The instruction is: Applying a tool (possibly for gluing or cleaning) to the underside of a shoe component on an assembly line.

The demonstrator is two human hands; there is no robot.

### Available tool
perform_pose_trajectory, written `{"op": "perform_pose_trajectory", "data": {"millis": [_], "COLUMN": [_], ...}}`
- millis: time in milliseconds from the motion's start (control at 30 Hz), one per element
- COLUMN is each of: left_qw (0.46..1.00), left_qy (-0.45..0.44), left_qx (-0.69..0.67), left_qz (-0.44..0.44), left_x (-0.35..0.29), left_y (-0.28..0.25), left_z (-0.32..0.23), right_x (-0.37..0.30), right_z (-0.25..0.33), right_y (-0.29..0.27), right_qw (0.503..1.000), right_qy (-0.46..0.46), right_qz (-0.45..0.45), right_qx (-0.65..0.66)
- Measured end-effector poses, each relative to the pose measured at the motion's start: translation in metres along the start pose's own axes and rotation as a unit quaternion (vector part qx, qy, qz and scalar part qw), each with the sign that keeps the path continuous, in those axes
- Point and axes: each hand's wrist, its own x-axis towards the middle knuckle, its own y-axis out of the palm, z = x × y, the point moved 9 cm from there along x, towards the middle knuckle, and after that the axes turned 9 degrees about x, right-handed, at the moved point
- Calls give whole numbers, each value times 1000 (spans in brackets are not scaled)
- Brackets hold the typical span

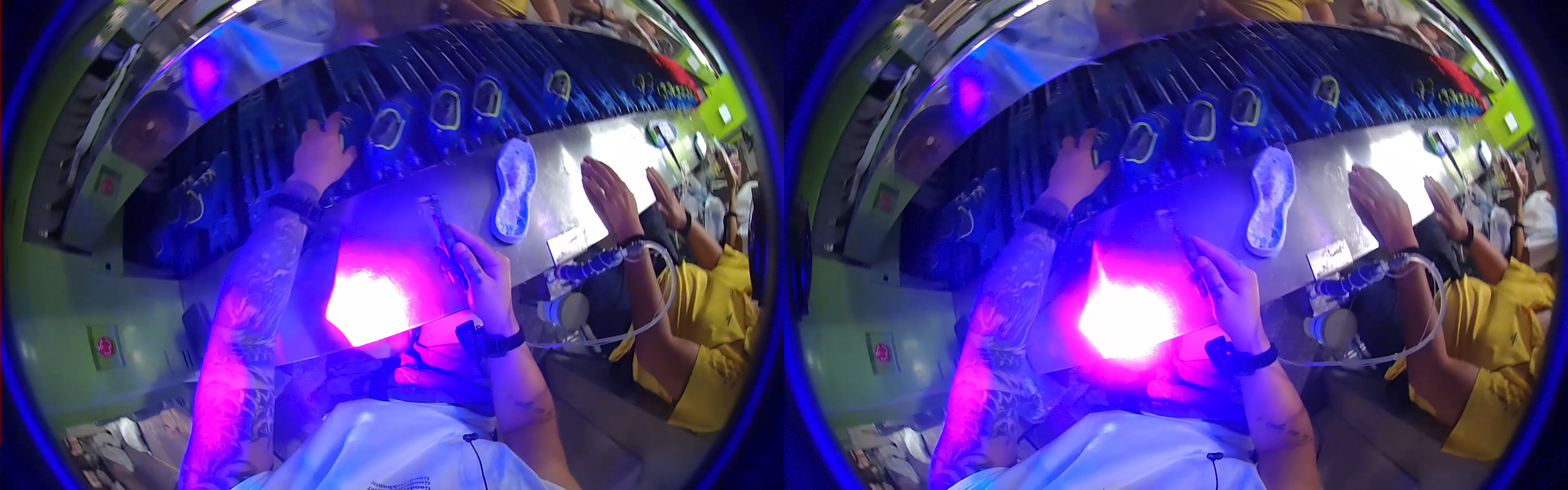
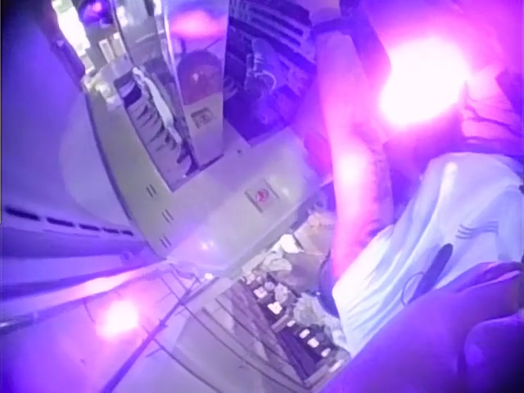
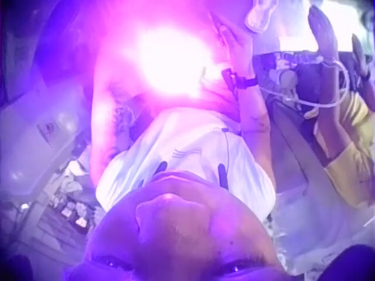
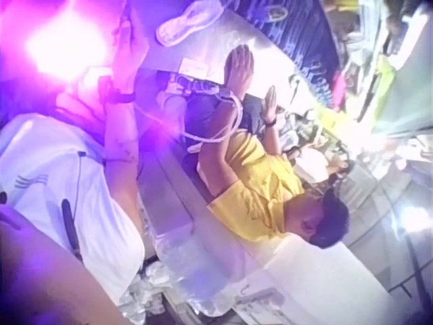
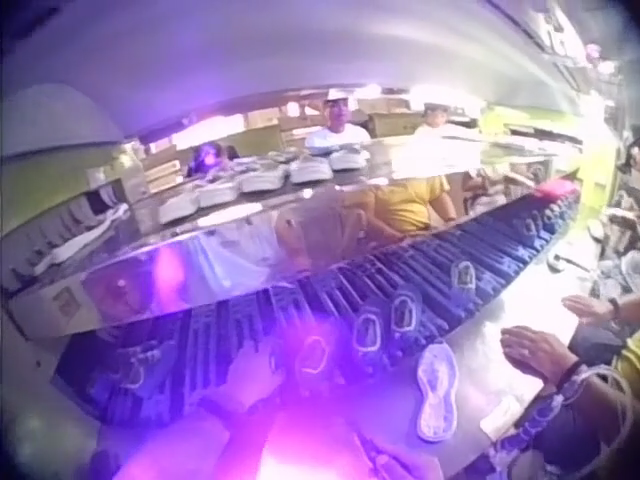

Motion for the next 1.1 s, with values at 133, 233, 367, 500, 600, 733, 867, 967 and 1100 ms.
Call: {"op": "perform_pose_trajectory", "data": {"millis": [133, 233, 367, 500, 600, 733, 867, 967, 1100], "left_qw": [978, 919, 789, 674, 633, 684, 662, 673, 684], "left_qy": [86, -41, -166, -233, -228, -245, -231, -245, -212], "left_qx": [-148, -393, -592, -690, -721, -673, -699, -685, -689], "left_qz": [-116, 6, 7, -125, -169, -139, -140, -131, -112], "left_x": [-13, -57, -146, -206, -208, -199, -211, -208, -208], "left_y": [-1, 0, -15, -1, 0, 4, 4, 13, 30], "left_z": [13, 35, 95, 135, 140, 134, 135, 124, 114], "right_x": [-4, -6, -5, -1, -1, 2, -6, -7, -8], "right_z": [-8, -4, -1, -2, -2, -4, -1, 3, -6], "right_y": [-14, -26, -11, -19, -11, -18, -8, -17, -28], "right_qw": [999, 998, 1000, 999, 999, 999, 998, 994, 995], "right_qy": [-26, -39, -19, -38, -34, -44, -59, -89, -91], "right_qz": [-9, -38, -19, -30, -14, 2, -26, -44, 26], "right_qx": [-17, -30, -11, -20, -19, -3, -28, -34, -38]}}
